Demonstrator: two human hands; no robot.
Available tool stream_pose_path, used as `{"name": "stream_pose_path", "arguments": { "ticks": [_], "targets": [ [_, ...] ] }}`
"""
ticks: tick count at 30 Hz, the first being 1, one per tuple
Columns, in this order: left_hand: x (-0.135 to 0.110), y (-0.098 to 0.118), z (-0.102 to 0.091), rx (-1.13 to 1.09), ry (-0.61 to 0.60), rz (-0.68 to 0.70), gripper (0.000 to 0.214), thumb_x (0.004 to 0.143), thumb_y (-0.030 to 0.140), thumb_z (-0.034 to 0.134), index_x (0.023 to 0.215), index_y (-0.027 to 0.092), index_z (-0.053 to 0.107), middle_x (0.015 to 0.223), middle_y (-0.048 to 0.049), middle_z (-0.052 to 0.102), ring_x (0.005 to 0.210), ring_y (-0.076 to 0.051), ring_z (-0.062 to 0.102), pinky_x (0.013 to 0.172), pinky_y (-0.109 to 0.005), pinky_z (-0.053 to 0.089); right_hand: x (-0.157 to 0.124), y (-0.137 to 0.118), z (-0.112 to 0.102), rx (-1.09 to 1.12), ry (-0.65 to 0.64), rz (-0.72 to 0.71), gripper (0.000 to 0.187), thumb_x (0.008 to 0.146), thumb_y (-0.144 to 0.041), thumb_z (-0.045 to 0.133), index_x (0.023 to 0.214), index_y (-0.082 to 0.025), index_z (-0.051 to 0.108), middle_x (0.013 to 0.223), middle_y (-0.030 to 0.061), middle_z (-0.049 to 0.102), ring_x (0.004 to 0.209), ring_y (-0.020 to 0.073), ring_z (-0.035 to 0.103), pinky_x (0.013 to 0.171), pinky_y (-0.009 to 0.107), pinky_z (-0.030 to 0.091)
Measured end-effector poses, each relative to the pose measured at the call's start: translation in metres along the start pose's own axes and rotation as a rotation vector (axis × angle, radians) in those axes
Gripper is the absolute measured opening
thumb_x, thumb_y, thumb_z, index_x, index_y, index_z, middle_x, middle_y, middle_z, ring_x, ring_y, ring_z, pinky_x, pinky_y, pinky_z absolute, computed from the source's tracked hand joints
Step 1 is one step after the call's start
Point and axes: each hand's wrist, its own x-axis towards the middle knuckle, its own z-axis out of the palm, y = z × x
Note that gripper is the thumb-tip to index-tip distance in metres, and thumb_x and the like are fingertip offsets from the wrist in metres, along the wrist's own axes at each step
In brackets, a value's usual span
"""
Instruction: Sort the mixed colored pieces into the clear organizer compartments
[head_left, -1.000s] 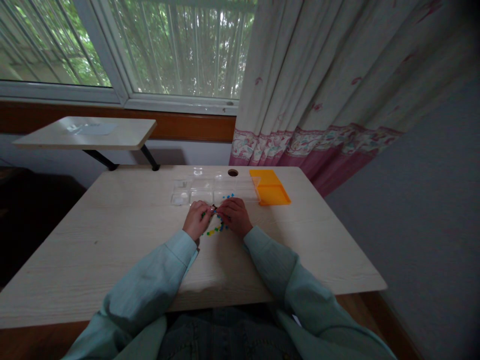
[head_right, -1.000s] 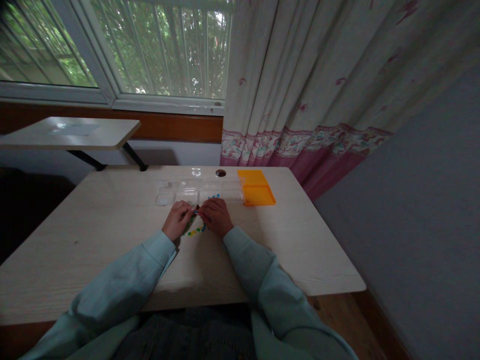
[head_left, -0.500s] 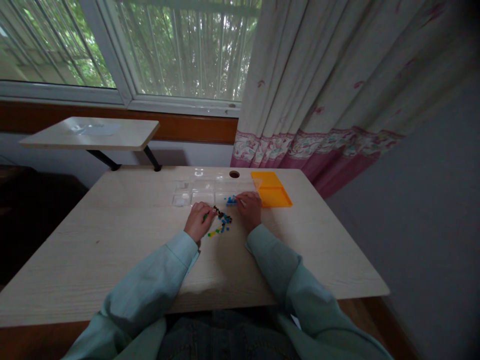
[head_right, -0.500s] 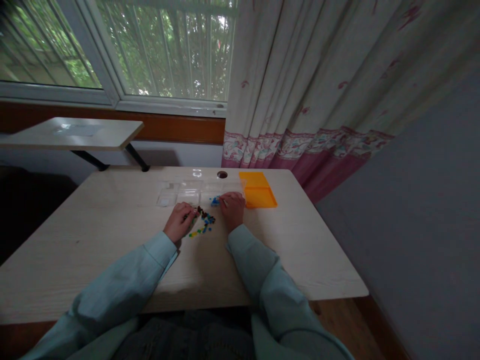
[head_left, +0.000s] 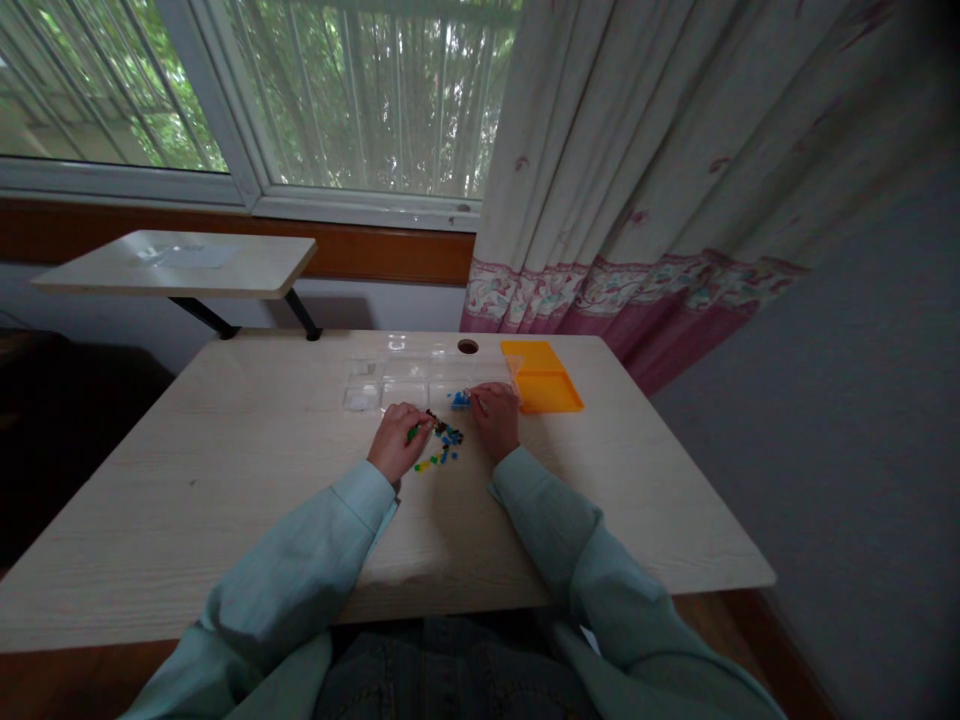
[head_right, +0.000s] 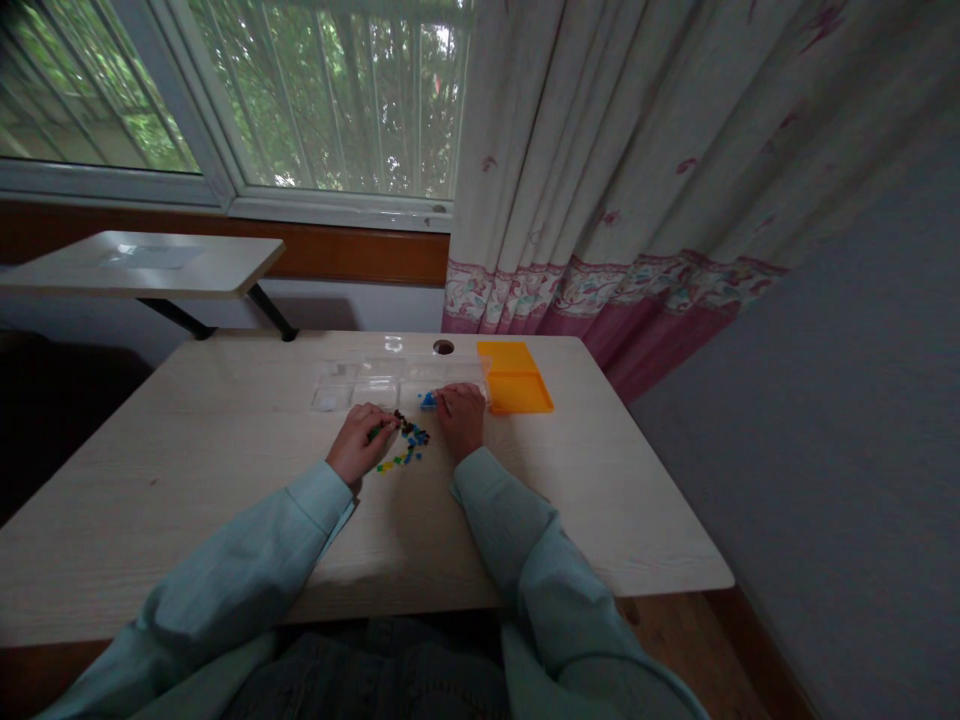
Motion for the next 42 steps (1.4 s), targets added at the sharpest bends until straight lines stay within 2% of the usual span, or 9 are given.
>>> {"name": "stream_pose_path", "arguments": {
  "ticks": [5,8,12,20,28,36,42],
  "targets": [
    [-0.003,0.007,0.000,0.029,-0.085,0.103,0.019,0.087,0.029,0.058,0.102,0.022,0.068,0.097,-0.0068,0.061,0.096,-0.021,0.052,0.088,-0.037,0.043,0.000,0.002,0.001,0.020,-0.014,0.007,0.020,0.090,-0.030,0.054,0.088,-0.021,0.071,0.091,0.0056,0.068,0.094,0.0208,0.056,0.092,0.038,0.037],
    [-0.004,0.010,0.001,0.085,-0.141,0.141,0.020,0.087,0.026,0.057,0.102,0.024,0.069,0.098,-0.0074,0.060,0.097,-0.022,0.052,0.087,-0.038,0.043,0.000,0.002,0.001,0.025,-0.020,0.008,0.020,0.090,-0.029,0.054,0.087,-0.021,0.071,0.090,0.0056,0.068,0.093,0.0205,0.056,0.092,0.038,0.038],
    [-0.004,0.012,0.002,0.155,-0.180,0.161,0.024,0.087,0.022,0.055,0.105,0.026,0.070,0.096,-0.0075,0.058,0.097,-0.023,0.051,0.086,-0.038,0.043,0.000,-0.001,0.000,0.024,-0.007,0.002,0.020,0.090,-0.029,0.054,0.087,-0.021,0.071,0.090,0.0052,0.069,0.093,0.0207,0.057,0.092,0.038,0.038],
    [-0.002,0.012,-0.005,0.264,-0.235,0.146,0.016,0.084,0.029,0.062,0.099,0.028,0.069,0.100,-0.0071,0.057,0.098,-0.024,0.048,0.085,-0.040,0.041,0.001,-0.004,-0.003,0.035,0.000,-0.015,0.019,0.090,-0.029,0.055,0.086,-0.021,0.071,0.088,0.0052,0.069,0.091,0.0205,0.057,0.090,0.037,0.039],
    [-0.002,0.009,-0.005,0.305,-0.222,0.115,0.014,0.087,0.032,0.059,0.095,0.022,0.065,0.098,-0.0082,0.057,0.098,-0.025,0.048,0.084,-0.040,0.041,0.000,-0.002,-0.002,0.039,-0.019,0.004,0.019,0.090,-0.030,0.055,0.085,-0.021,0.071,0.088,0.0054,0.069,0.090,0.0206,0.057,0.089,0.037,0.039],
    [0.000,0.011,-0.002,0.396,-0.207,0.148,0.019,0.091,0.035,0.052,0.088,0.019,0.062,0.095,-0.0088,0.057,0.094,-0.025,0.048,0.081,-0.039,0.041,0.000,-0.003,-0.002,0.031,-0.022,-0.002,0.019,0.090,-0.029,0.056,0.086,-0.019,0.071,0.088,0.0053,0.069,0.090,0.0203,0.057,0.088,0.037,0.039],
    [0.000,0.007,-0.002,0.315,-0.069,0.081,0.024,0.096,0.030,0.042,0.090,0.018,0.062,0.092,-0.0085,0.057,0.092,-0.023,0.047,0.084,-0.039,0.041,-0.001,-0.005,-0.003,0.051,-0.008,-0.052,0.018,0.090,-0.028,0.056,0.085,-0.020,0.071,0.087,0.0053,0.068,0.090,0.0205,0.056,0.088,0.038,0.040]
  ]
}}
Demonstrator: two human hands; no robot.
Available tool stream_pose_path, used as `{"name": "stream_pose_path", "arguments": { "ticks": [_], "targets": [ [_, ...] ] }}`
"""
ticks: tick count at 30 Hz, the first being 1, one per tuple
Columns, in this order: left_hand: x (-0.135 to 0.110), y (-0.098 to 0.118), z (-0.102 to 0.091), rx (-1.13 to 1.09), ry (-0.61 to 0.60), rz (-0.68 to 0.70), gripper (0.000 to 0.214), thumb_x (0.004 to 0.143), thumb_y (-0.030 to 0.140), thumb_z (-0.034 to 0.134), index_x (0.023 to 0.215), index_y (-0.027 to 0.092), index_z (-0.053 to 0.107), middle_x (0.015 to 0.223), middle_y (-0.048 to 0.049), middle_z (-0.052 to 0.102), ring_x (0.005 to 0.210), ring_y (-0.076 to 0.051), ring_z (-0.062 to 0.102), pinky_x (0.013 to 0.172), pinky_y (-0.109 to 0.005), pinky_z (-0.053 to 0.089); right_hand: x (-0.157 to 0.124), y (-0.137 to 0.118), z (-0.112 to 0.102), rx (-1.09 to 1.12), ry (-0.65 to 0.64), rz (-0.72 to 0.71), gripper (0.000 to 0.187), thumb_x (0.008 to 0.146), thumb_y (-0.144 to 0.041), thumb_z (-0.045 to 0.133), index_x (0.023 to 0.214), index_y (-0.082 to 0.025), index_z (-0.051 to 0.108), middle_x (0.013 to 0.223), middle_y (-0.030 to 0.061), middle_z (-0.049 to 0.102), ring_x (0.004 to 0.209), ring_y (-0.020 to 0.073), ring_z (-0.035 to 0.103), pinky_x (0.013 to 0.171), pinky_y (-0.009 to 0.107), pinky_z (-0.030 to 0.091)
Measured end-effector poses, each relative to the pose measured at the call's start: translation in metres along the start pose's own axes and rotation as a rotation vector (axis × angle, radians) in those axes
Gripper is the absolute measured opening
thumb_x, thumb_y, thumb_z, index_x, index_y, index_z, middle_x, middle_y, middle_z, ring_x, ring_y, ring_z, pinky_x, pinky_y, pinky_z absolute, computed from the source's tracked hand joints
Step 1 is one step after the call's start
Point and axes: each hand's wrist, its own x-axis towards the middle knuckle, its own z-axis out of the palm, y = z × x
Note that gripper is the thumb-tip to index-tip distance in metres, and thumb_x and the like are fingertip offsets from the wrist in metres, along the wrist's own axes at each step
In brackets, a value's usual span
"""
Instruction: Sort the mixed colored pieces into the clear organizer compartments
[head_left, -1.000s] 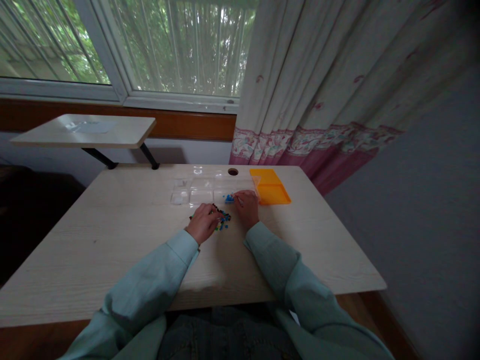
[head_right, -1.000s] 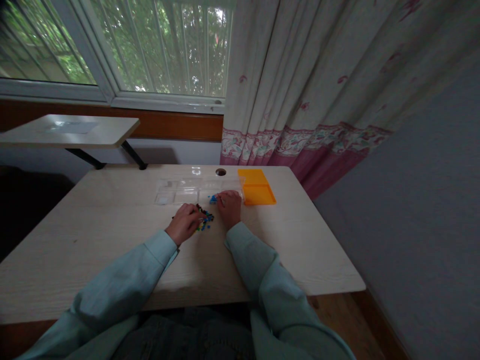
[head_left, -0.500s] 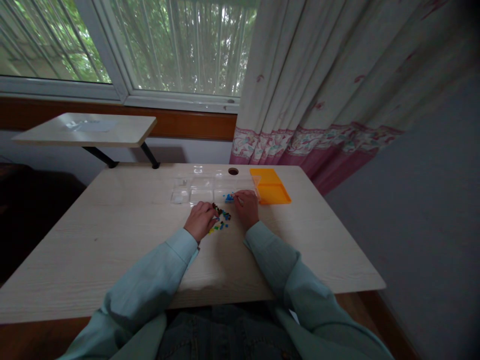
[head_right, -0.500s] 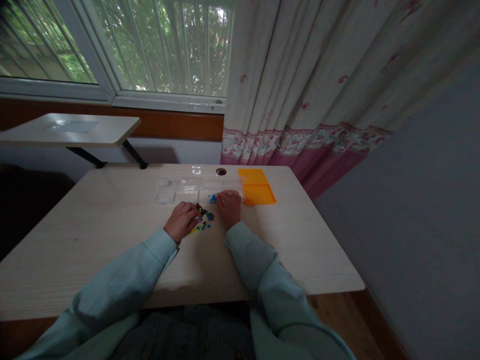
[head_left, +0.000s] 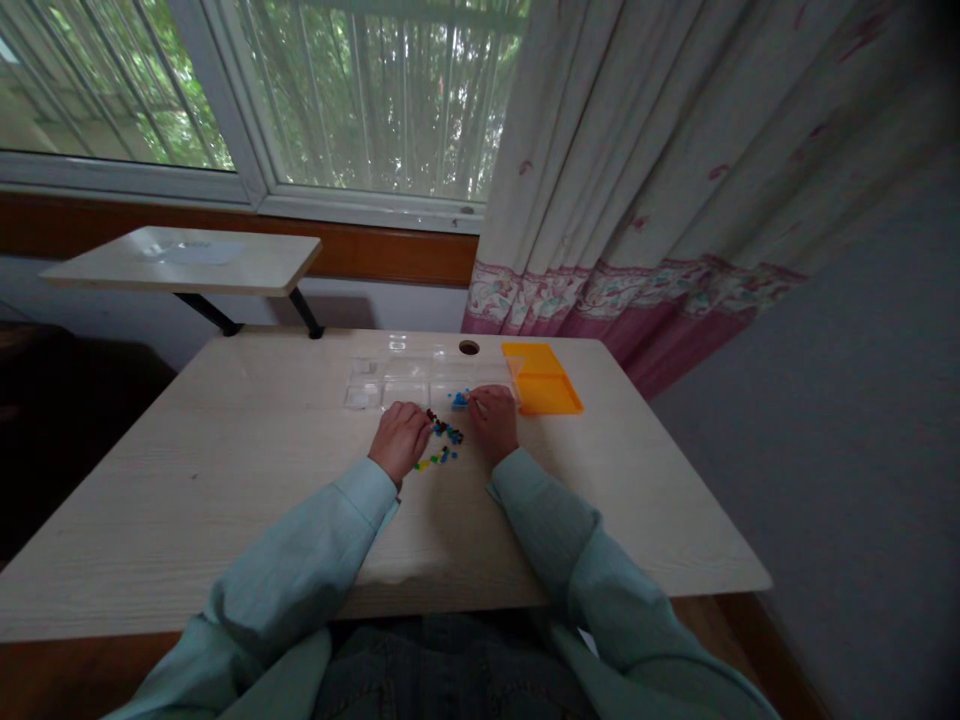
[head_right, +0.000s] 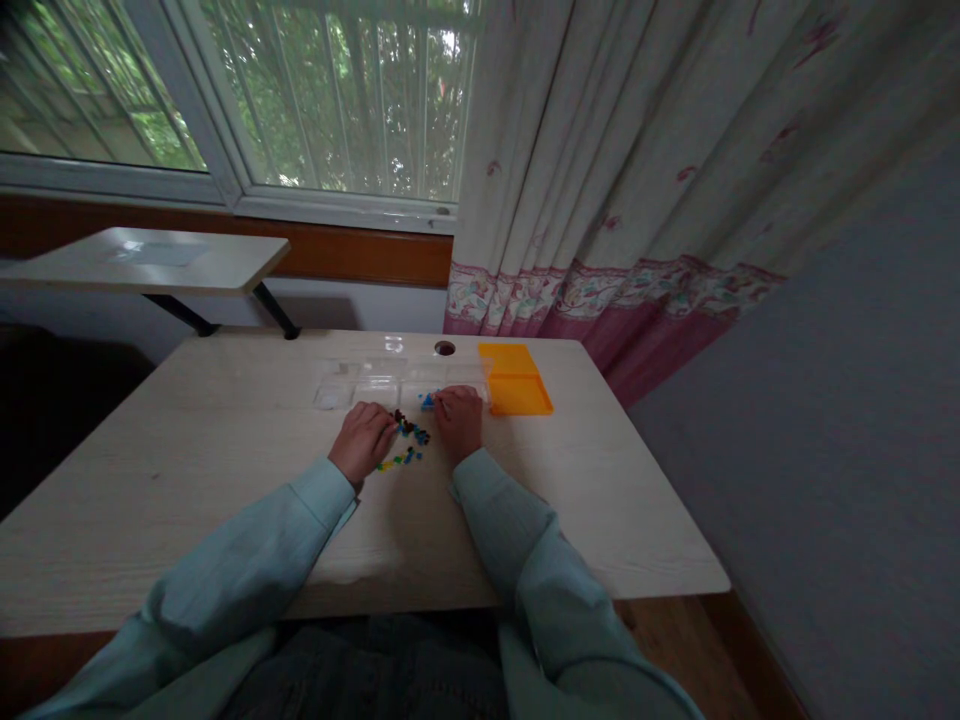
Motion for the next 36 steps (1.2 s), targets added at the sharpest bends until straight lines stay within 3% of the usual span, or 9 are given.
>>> {"name": "stream_pose_path", "arguments": {
  "ticks": [4,11,20,24,31,36],
  "targets": [
    [0.001,-0.003,-0.001,-0.019,0.073,-0.071,0.027,0.097,0.027,0.036,0.089,0.017,0.060,0.091,-0.0089,0.056,0.090,-0.023,0.047,0.084,-0.040,0.040,-0.002,-0.012,-0.003,0.071,-0.034,-0.150,0.017,0.090,-0.029,0.056,0.088,-0.022,0.072,0.090,0.0052,0.067,0.095,0.0204,0.056,0.091,0.038,0.041],
    [0.000,-0.001,-0.006,-0.038,0.050,-0.069,0.028,0.097,0.026,0.033,0.087,0.017,0.058,0.090,-0.0088,0.054,0.088,-0.023,0.046,0.083,-0.040,0.040,-0.011,-0.029,-0.001,0.120,-0.165,-0.367,0.027,0.090,-0.033,0.057,0.114,-0.025,0.067,0.100,0.0051,0.068,0.102,0.0199,0.055,0.097,0.037,0.040],
    [0.000,0.002,-0.007,-0.021,0.020,-0.050,0.031,0.098,0.029,0.032,0.087,0.017,0.058,0.090,-0.0088,0.054,0.088,-0.023,0.046,0.082,-0.039,0.039,-0.011,-0.024,0.007,0.168,-0.160,-0.372,0.015,0.087,-0.036,0.062,0.091,-0.027,0.073,0.092,0.0021,0.070,0.100,0.0191,0.056,0.096,0.036,0.041],
    [-0.001,-0.003,-0.004,-0.020,0.029,-0.079,0.031,0.098,0.029,0.032,0.088,0.018,0.059,0.090,-0.0085,0.055,0.088,-0.022,0.047,0.082,-0.039,0.038,-0.008,-0.020,0.005,0.132,-0.124,-0.293,0.014,0.087,-0.035,0.063,0.090,-0.027,0.073,0.091,0.0024,0.070,0.100,0.0192,0.057,0.095,0.036,0.041],
    [-0.001,-0.006,-0.001,-0.044,0.053,-0.099,0.029,0.097,0.028,0.034,0.090,0.019,0.060,0.091,-0.0078,0.056,0.088,-0.022,0.048,0.082,-0.039,0.038,0.006,0.006,-0.005,-0.018,0.065,0.055,0.014,0.085,-0.034,0.064,0.087,-0.023,0.073,0.092,0.0044,0.067,0.097,0.0209,0.055,0.095,0.039,0.036],
    [-0.001,-0.004,-0.001,-0.055,0.056,-0.108,0.027,0.097,0.028,0.036,0.091,0.019,0.061,0.092,-0.0079,0.057,0.089,-0.022,0.048,0.083,-0.039,0.038,0.006,0.006,-0.004,-0.068,0.037,0.089,0.015,0.085,-0.035,0.064,0.085,-0.023,0.073,0.094,0.0039,0.067,0.099,0.0211,0.053,0.097,0.038,0.033]
  ]
}}
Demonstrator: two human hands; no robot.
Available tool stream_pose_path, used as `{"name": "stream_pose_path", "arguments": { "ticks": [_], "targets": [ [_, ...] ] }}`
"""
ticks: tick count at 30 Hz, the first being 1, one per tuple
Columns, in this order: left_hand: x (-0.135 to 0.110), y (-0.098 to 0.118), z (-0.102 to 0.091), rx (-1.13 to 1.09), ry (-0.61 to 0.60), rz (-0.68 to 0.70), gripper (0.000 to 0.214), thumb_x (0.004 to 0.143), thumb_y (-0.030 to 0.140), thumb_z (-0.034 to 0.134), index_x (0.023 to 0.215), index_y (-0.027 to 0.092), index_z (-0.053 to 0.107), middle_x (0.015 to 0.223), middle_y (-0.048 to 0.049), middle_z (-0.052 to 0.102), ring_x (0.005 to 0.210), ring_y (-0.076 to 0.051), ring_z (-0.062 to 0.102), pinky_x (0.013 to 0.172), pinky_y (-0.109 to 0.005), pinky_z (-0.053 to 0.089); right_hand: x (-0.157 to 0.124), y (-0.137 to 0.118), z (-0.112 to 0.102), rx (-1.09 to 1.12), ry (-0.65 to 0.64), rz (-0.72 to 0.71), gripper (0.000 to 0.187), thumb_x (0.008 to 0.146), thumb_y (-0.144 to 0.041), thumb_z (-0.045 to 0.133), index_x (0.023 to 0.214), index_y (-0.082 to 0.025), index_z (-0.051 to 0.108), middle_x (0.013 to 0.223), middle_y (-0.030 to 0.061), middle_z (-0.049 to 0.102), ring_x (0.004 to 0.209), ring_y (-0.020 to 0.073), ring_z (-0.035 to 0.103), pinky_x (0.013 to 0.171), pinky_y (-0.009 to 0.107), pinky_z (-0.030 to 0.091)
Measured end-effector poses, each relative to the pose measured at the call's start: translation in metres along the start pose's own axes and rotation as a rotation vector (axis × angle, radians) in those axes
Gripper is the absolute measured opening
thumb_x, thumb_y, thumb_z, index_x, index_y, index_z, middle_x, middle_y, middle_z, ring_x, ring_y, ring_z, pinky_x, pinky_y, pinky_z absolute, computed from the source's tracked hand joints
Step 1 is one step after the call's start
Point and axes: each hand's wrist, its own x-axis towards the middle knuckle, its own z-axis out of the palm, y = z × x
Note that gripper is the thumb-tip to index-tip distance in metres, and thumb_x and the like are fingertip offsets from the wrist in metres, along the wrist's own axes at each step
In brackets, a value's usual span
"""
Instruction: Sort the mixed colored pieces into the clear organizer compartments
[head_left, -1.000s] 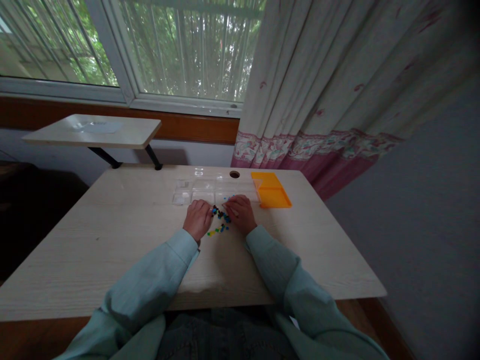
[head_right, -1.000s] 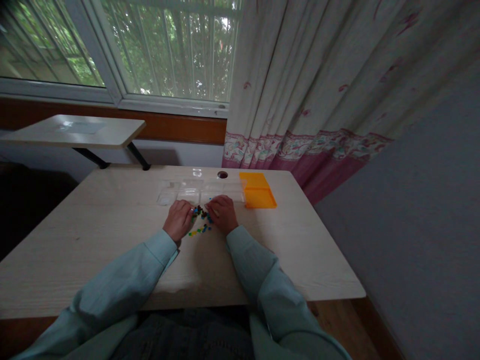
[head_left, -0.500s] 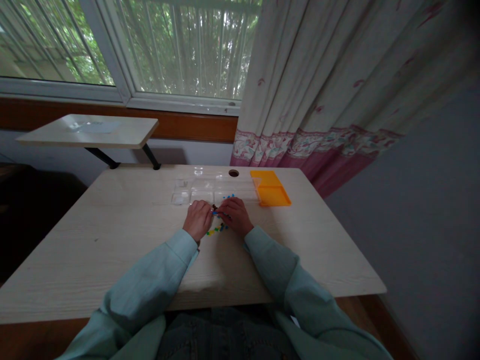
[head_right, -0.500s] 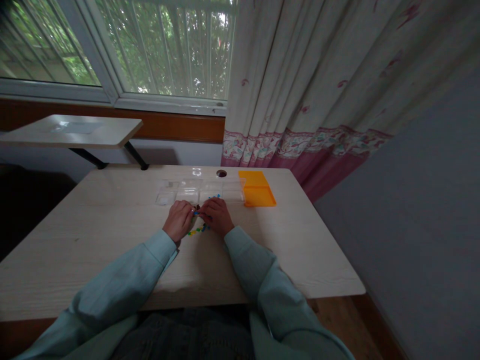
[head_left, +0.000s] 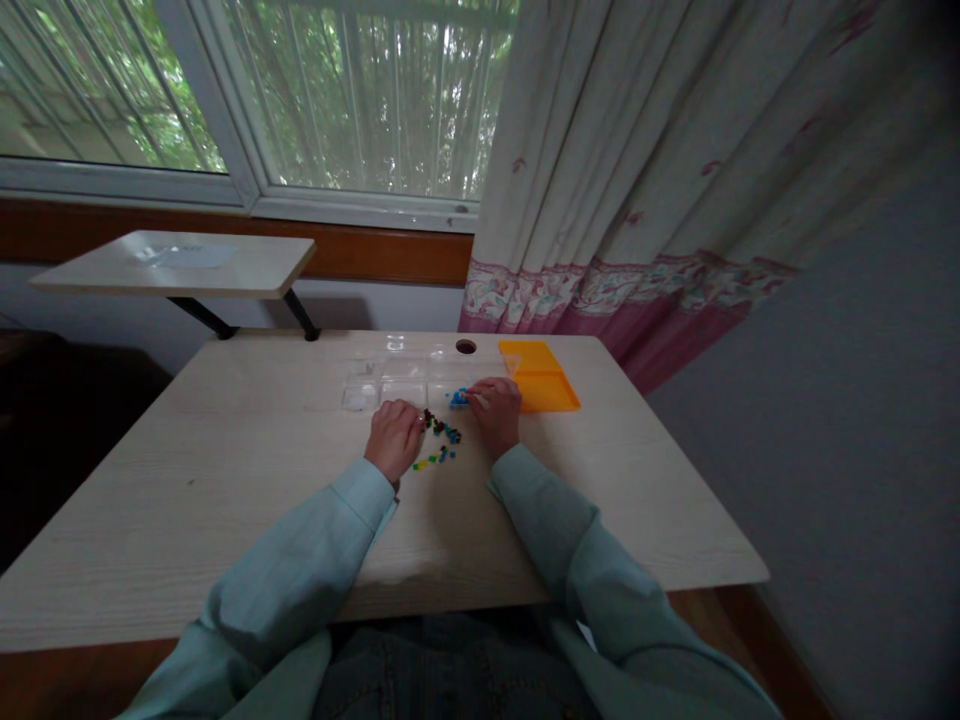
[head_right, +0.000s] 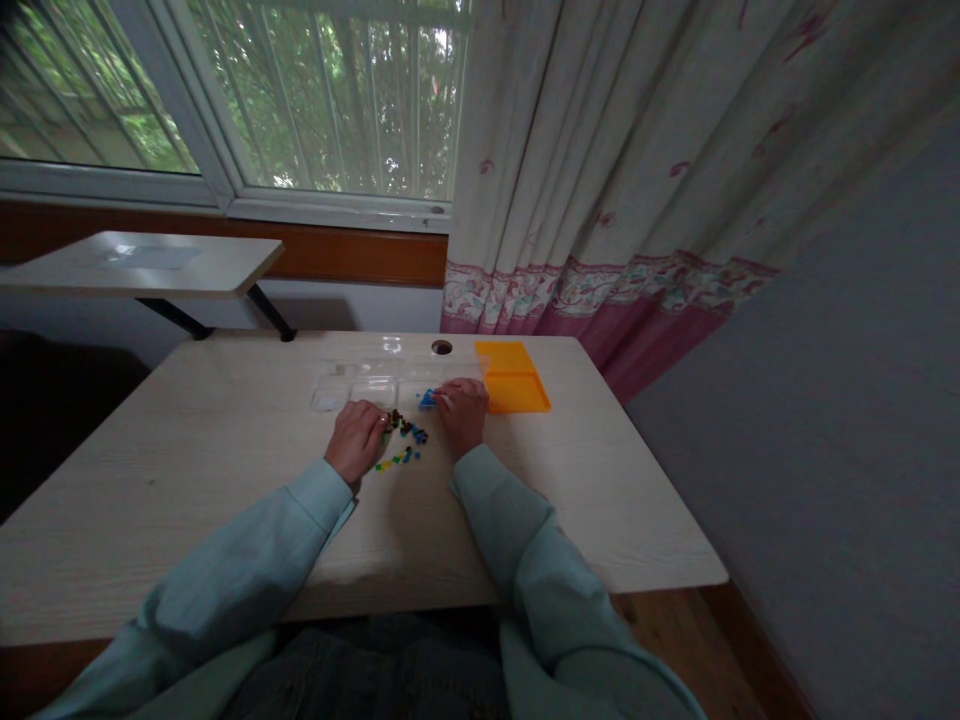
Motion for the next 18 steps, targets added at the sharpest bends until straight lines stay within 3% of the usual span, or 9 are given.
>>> {"name": "stream_pose_path", "arguments": {
  "ticks": [13,18],
  "targets": [
    [0.0001,-0.0013,0.0011,-0.037,-0.015,0.019,0.031,0.097,0.029,0.036,0.088,0.019,0.063,0.090,-0.0083,0.056,0.088,-0.022,0.049,0.082,-0.039,0.039,0.0003,0.0048,0.0048,0.016,0.017,-0.025,0.029,0.090,-0.041,0.055,0.080,-0.021,0.072,0.086,0.0063,0.066,0.089,0.0222,0.053,0.087,0.040,0.036],
    [-0.0010,-0.0012,0.0020,-0.081,-0.048,0.089,0.018,0.090,0.030,0.051,0.095,0.020,0.065,0.096,-0.0080,0.057,0.092,-0.023,0.049,0.084,-0.039,0.041,-0.0001,0.0020,0.0040,0.023,0.028,-0.028,0.030,0.091,-0.042,0.053,0.081,-0.021,0.072,0.086,0.0064,0.067,0.090,0.0223,0.053,0.087,0.039,0.037]
  ]
}}
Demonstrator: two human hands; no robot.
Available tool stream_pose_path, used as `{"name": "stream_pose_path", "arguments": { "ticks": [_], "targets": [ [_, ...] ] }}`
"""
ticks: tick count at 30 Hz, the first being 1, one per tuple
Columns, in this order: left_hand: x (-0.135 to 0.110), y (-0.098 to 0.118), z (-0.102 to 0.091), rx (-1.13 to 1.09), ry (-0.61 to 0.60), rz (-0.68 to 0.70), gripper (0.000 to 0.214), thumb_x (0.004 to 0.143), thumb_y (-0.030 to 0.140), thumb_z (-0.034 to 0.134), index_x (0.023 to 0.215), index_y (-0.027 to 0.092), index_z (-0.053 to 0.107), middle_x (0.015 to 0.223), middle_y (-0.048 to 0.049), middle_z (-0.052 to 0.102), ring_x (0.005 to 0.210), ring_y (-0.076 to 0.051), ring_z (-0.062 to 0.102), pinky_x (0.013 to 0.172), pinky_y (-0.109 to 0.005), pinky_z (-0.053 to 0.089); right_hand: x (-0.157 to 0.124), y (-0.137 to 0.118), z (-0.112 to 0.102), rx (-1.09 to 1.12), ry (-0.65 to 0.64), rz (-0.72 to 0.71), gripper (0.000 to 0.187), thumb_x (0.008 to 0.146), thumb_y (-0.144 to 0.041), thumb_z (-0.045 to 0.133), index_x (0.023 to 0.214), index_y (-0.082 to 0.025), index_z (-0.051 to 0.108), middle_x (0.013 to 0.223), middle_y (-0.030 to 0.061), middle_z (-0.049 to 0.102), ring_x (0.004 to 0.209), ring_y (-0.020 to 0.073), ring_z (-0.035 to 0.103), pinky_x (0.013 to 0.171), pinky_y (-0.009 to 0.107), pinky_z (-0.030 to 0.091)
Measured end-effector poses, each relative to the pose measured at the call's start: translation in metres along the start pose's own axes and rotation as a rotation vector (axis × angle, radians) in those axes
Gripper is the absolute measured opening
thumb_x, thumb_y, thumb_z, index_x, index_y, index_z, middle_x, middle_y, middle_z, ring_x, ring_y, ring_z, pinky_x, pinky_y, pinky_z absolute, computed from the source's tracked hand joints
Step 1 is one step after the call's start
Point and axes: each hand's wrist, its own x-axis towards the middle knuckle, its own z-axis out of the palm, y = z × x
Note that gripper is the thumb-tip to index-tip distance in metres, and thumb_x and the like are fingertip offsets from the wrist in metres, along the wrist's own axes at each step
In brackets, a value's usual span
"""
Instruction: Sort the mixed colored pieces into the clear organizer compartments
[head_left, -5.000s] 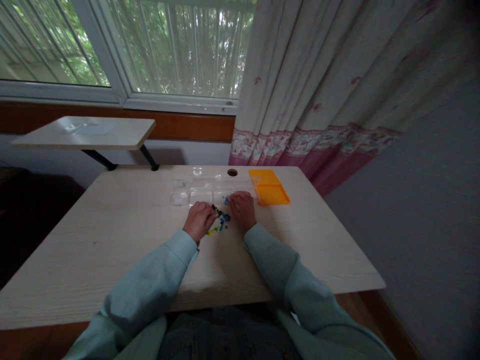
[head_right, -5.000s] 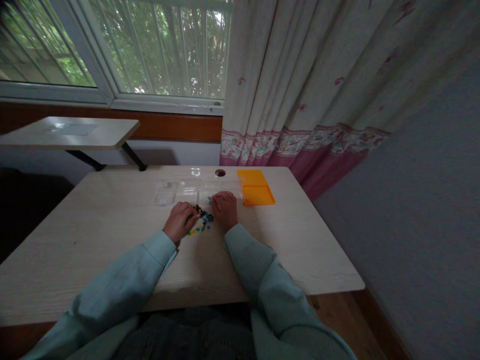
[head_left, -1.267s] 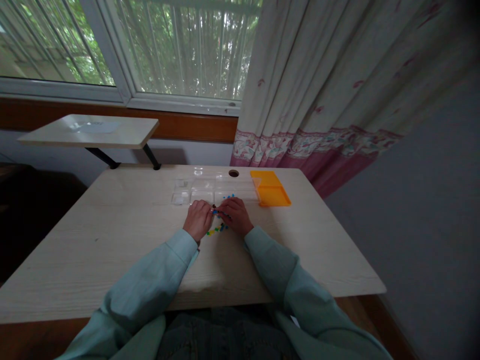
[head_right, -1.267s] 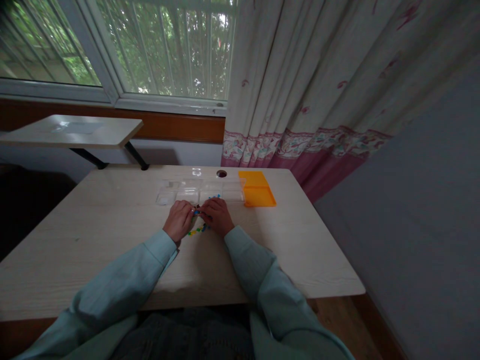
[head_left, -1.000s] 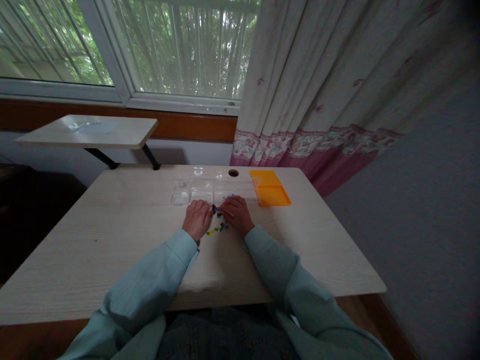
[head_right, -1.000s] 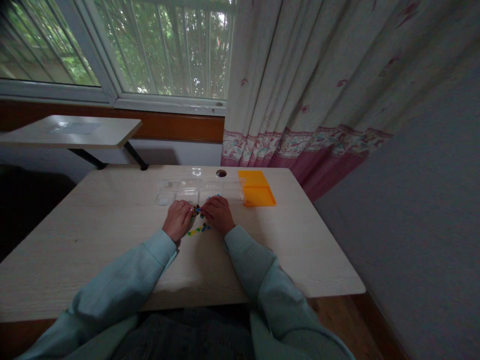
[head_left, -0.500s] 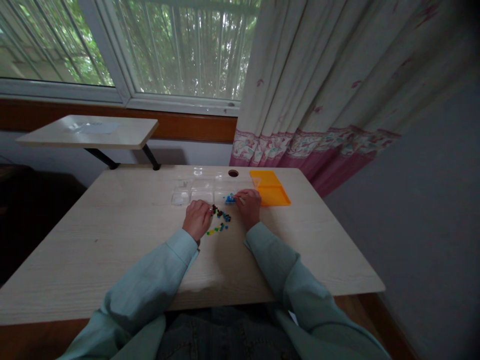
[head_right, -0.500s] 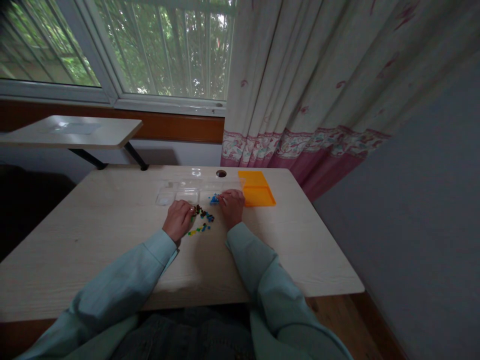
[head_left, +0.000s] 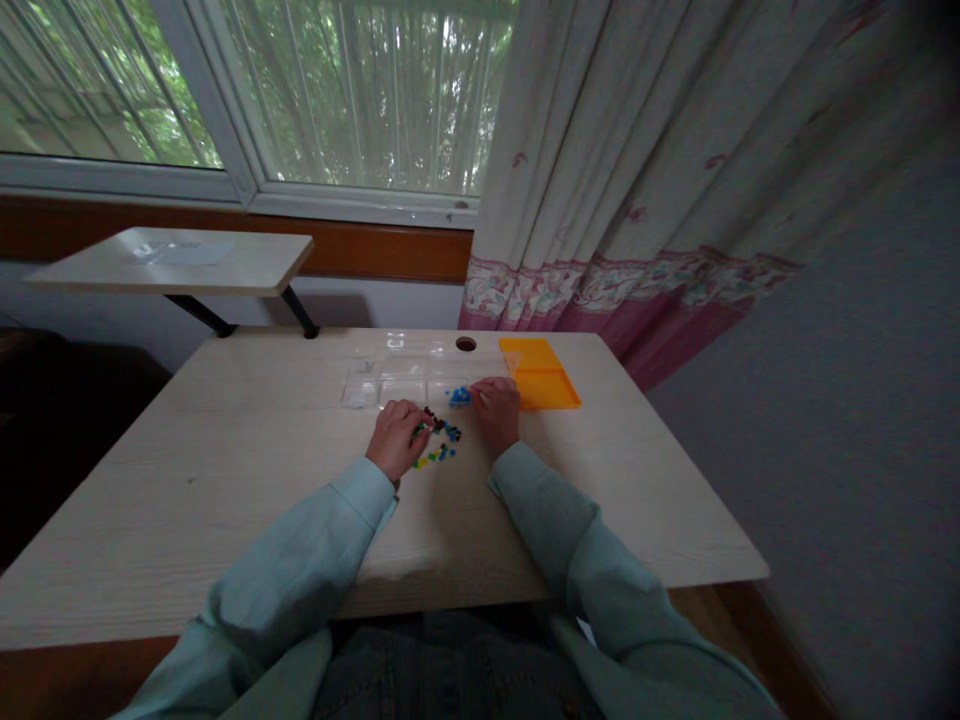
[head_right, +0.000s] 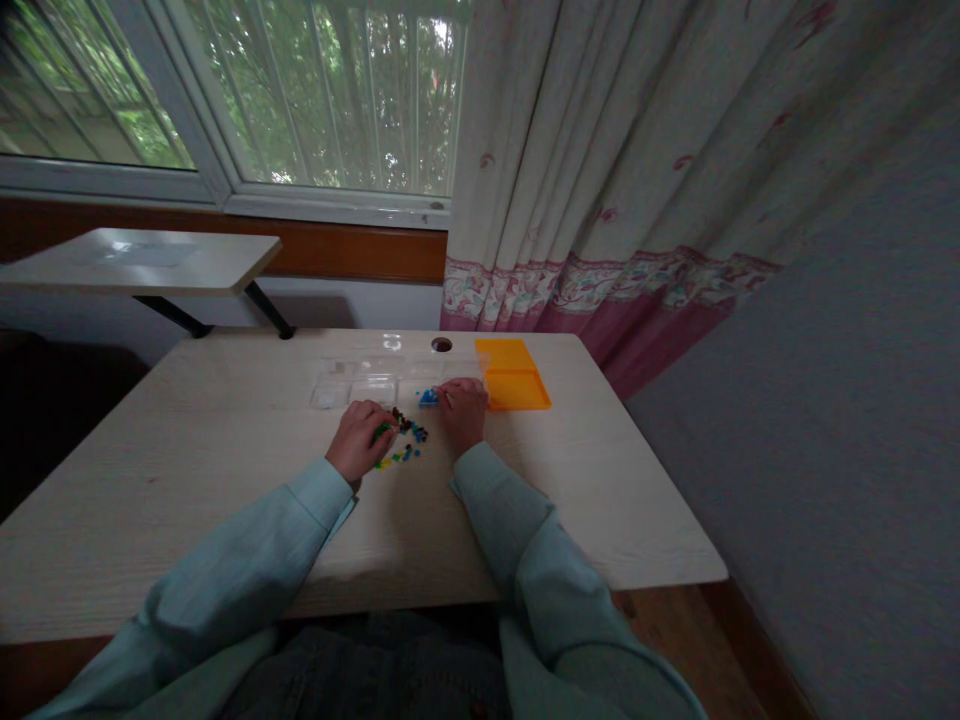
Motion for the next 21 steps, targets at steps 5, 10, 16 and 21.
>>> {"name": "stream_pose_path", "arguments": {
  "ticks": [5,10,16,21],
  "targets": [
    [-0.0011,0.0002,0.0012,-0.012,-0.060,0.047,0.017,0.084,0.027,0.060,0.099,0.023,0.066,0.100,-0.0074,0.057,0.096,-0.023,0.049,0.085,-0.039,0.041,0.0005,-0.0011,-0.0002,-0.005,-0.027,0.001,0.028,0.091,-0.038,0.054,0.081,-0.020,0.073,0.086,0.0064,0.068,0.090,0.0219,0.054,0.088,0.039,0.037],
    [-0.0017,-0.0004,0.0015,0.020,-0.070,0.048,0.017,0.084,0.029,0.061,0.100,0.025,0.068,0.096,-0.0067,0.057,0.094,-0.024,0.048,0.083,-0.039,0.041,0.0000,0.0000,0.0011,0.001,-0.023,-0.006,0.027,0.091,-0.038,0.054,0.081,-0.020,0.073,0.085,0.0064,0.068,0.090,0.0220,0.055,0.088,0.039,0.037],
    [-0.0010,-0.0003,-0.0001,0.070,-0.091,0.042,0.015,0.084,0.032,0.062,0.096,0.024,0.067,0.097,-0.0070,0.057,0.094,-0.024,0.047,0.081,-0.039,0.040,-0.0013,0.0001,0.0013,0.002,-0.040,0.018,0.027,0.091,-0.039,0.054,0.082,-0.020,0.072,0.086,0.0054,0.068,0.090,0.0205,0.055,0.088,0.038,0.037],
    [0.0000,0.0021,-0.0008,0.119,-0.096,0.050,0.010,0.085,0.030,0.060,0.089,0.023,0.065,0.097,-0.0077,0.057,0.096,-0.025,0.046,0.080,-0.040,0.039,-0.0018,-0.0004,0.0008,0.020,-0.052,0.014,0.026,0.091,-0.038,0.055,0.081,-0.020,0.071,0.083,0.0055,0.068,0.087,0.0198,0.055,0.087,0.037,0.037]
  ]
}}
